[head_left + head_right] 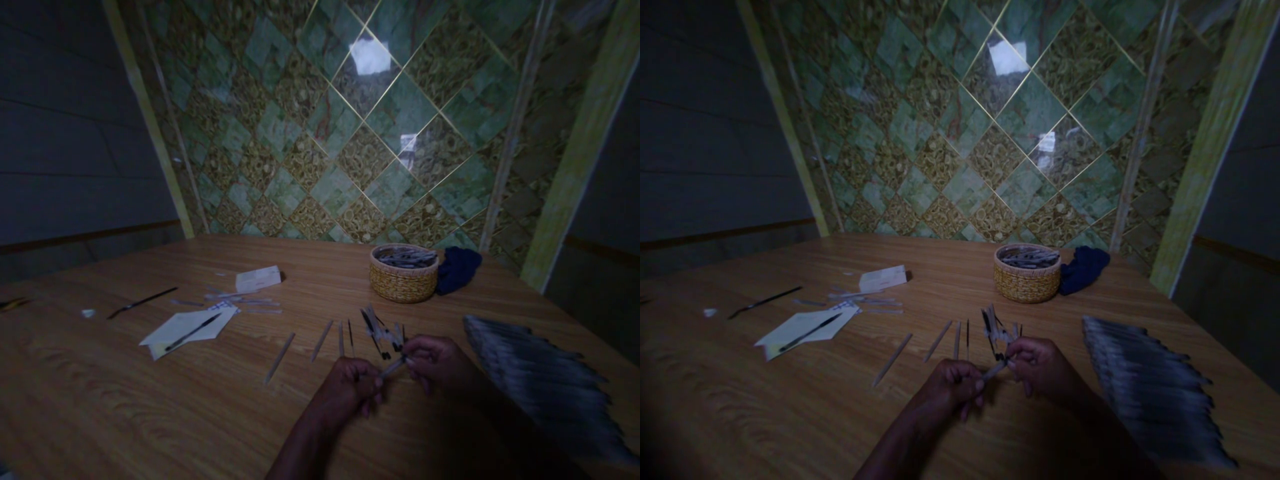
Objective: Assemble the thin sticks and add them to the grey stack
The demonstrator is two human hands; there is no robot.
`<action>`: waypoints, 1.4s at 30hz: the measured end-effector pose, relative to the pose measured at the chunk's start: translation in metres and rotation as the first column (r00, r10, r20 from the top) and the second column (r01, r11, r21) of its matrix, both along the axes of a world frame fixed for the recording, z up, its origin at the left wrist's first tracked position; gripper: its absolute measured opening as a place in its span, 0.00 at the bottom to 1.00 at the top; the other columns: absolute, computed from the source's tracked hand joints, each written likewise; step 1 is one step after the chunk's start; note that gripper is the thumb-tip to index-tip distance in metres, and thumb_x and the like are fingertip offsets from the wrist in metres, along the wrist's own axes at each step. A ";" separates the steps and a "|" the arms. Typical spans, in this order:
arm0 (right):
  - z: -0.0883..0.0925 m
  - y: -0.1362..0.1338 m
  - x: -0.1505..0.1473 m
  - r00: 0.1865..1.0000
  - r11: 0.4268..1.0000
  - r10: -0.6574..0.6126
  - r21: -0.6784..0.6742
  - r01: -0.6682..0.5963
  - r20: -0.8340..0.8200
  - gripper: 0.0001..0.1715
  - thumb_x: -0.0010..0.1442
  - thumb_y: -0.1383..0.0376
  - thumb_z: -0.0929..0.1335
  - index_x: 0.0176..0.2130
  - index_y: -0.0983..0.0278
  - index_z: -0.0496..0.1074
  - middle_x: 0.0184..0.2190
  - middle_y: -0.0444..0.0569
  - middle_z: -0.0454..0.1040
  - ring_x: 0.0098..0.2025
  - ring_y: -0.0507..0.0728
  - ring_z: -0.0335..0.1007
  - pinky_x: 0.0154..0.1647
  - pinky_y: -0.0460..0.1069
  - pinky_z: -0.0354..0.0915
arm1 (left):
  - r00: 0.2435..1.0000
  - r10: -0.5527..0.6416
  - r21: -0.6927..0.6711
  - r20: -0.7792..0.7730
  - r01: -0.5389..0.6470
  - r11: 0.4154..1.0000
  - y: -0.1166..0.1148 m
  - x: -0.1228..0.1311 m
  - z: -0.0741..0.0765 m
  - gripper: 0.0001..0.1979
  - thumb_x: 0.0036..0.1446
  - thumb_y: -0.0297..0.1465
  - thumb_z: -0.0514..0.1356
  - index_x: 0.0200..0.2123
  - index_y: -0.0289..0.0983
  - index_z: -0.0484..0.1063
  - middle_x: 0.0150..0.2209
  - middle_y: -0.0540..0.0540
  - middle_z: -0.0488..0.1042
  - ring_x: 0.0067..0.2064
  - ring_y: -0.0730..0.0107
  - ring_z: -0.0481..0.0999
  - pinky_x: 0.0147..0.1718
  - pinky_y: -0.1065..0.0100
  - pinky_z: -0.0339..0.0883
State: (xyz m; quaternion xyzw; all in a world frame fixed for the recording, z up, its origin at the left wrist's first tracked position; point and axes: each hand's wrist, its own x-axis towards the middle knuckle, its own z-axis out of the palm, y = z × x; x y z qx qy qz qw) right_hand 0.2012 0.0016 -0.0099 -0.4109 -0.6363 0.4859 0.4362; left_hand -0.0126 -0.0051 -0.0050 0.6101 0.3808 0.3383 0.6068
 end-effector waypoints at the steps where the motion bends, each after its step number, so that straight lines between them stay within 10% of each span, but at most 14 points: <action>1: 0.001 0.000 0.001 1.000 1.000 0.008 0.006 -0.008 0.025 0.16 0.49 0.56 0.70 0.33 0.66 0.71 0.17 0.40 0.69 0.13 0.47 0.61 0.12 0.42 0.57 | 1.000 -0.002 0.005 -0.011 0.002 1.000 0.000 0.000 0.000 0.15 0.45 0.39 0.63 0.21 0.32 0.71 0.19 0.49 0.72 0.15 0.81 0.61 0.16 0.75 0.51; 33: -0.001 -0.004 0.002 0.980 0.996 0.090 -0.001 -0.091 0.176 0.17 0.55 0.54 0.65 0.26 0.65 0.66 0.17 0.40 0.68 0.14 0.48 0.63 0.14 0.42 0.56 | 0.980 -0.025 0.046 -0.199 0.034 0.998 -0.007 0.000 0.012 0.17 0.44 0.43 0.60 0.21 0.33 0.68 0.16 0.52 0.66 0.17 0.78 0.59 0.17 0.73 0.51; 42: -0.011 -0.003 0.001 0.982 0.984 0.122 -0.144 -0.101 0.147 0.22 0.54 0.48 0.64 0.24 0.64 0.63 0.13 0.39 0.67 0.10 0.47 0.58 0.10 0.41 0.50 | 0.954 -0.003 0.268 -0.299 0.087 0.960 -0.002 -0.003 0.003 0.10 0.48 0.34 0.57 0.21 0.35 0.64 0.20 0.54 0.58 0.24 0.76 0.56 0.21 0.73 0.47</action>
